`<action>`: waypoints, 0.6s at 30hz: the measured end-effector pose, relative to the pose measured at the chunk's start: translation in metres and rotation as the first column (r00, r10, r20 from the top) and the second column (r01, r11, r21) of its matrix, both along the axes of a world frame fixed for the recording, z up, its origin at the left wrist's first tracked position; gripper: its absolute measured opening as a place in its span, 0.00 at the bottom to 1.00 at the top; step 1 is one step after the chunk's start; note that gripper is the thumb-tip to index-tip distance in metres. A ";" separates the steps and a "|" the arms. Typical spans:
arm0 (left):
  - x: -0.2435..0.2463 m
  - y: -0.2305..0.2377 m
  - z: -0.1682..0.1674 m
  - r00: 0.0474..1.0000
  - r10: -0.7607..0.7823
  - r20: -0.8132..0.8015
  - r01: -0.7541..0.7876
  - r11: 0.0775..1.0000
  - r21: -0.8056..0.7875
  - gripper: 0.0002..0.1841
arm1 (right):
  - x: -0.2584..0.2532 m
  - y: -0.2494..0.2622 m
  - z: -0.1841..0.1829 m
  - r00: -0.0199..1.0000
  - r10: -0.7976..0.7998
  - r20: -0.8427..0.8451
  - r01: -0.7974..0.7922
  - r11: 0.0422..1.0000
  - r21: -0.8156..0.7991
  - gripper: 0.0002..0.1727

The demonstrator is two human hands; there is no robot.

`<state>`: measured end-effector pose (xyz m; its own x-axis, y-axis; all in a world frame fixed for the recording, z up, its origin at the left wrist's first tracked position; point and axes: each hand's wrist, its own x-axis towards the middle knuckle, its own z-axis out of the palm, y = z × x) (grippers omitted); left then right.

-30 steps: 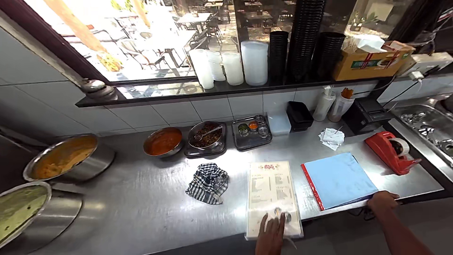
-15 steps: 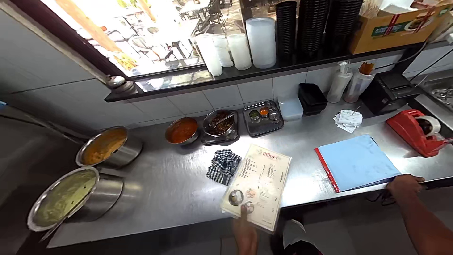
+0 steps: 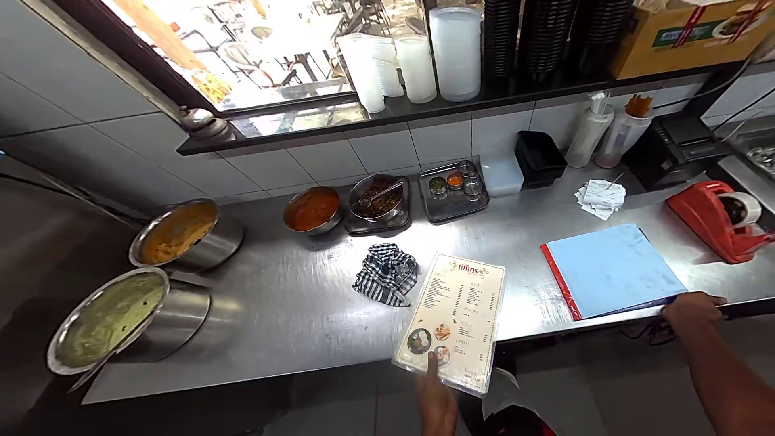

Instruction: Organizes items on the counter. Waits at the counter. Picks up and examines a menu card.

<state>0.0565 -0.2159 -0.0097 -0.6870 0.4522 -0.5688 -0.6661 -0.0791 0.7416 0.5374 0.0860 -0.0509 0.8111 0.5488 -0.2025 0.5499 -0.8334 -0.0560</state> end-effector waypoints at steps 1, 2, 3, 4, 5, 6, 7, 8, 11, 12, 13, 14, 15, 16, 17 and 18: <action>0.001 0.000 0.001 1.000 0.001 0.005 -0.001 1.000 0.000 0.19 | 0.000 0.000 0.000 1.000 0.014 0.005 -0.014 1.000 -0.007 0.49; 0.001 0.001 0.002 1.000 0.003 0.007 -0.003 1.000 0.000 0.19 | 0.000 0.000 0.001 1.000 0.012 -0.001 -0.012 1.000 0.002 0.48; 0.002 0.001 0.004 1.000 0.006 0.007 -0.006 1.000 -0.001 0.19 | 0.000 0.000 0.001 1.000 -0.009 -0.020 0.010 1.000 0.028 0.47; 0.002 0.002 0.008 1.000 0.006 0.003 -0.006 1.000 -0.004 0.19 | -0.001 0.000 0.002 0.998 -0.040 -0.050 0.043 0.997 0.063 0.47; 0.003 0.003 0.012 1.000 0.006 -0.002 -0.006 1.000 -0.003 0.19 | -0.001 0.000 0.001 0.997 -0.055 -0.061 0.060 0.994 0.091 0.46; 0.002 0.004 0.015 1.000 0.008 -0.007 -0.008 1.000 0.001 0.19 | -0.001 0.000 0.000 0.994 -0.073 -0.076 0.081 0.989 0.120 0.46; 0.002 0.005 0.017 1.000 0.009 -0.012 -0.009 1.000 0.007 0.20 | 0.000 0.001 -0.001 0.991 -0.097 -0.096 0.111 0.982 0.152 0.45; 0.001 0.006 0.019 1.000 0.006 -0.019 -0.006 1.000 0.011 0.20 | 0.000 0.001 -0.002 0.987 -0.115 -0.109 0.133 0.975 0.177 0.44; -0.001 0.009 0.027 0.997 -0.003 -0.071 0.004 1.000 0.003 0.21 | -0.001 0.001 -0.002 0.993 -0.089 -0.073 0.098 0.987 0.124 0.46; -0.001 0.011 0.033 0.993 -0.005 -0.114 0.004 1.000 -0.005 0.20 | -0.001 0.000 -0.001 0.996 -0.067 -0.055 0.071 0.994 0.085 0.49; 0.000 0.013 0.041 0.985 -0.004 -0.172 0.001 1.000 -0.019 0.19 | 0.000 0.001 -0.001 0.998 -0.052 -0.038 0.054 0.997 0.052 0.52; -0.001 0.016 0.049 0.972 -0.002 -0.235 -0.003 1.000 -0.021 0.17 | 0.000 0.002 -0.002 0.998 -0.049 -0.029 0.050 0.998 0.036 0.54; -0.001 0.020 0.058 0.955 -0.002 -0.295 0.000 1.000 -0.007 0.15 | 0.001 0.003 -0.003 0.998 -0.051 -0.026 0.052 0.998 0.033 0.55; -0.002 0.022 0.066 0.937 -0.005 -0.349 0.011 1.000 0.015 0.14 | 0.001 0.002 -0.003 0.998 -0.049 -0.024 0.050 0.998 0.030 0.55; -0.003 0.025 0.074 0.920 -0.006 -0.391 0.023 0.999 0.040 0.13 | 0.001 0.001 -0.003 0.999 -0.043 -0.020 0.043 0.999 0.031 0.55; -0.004 0.028 0.083 0.906 0.002 -0.424 0.025 0.998 0.058 0.12 | 0.000 0.000 -0.002 0.998 -0.048 -0.028 0.049 0.998 0.042 0.55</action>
<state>0.0528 -0.1877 0.0729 -0.8516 0.4860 -0.1964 -0.2910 -0.1268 0.9483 0.5378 0.0863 -0.0526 0.8317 0.5172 -0.2017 0.5065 -0.8557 -0.1060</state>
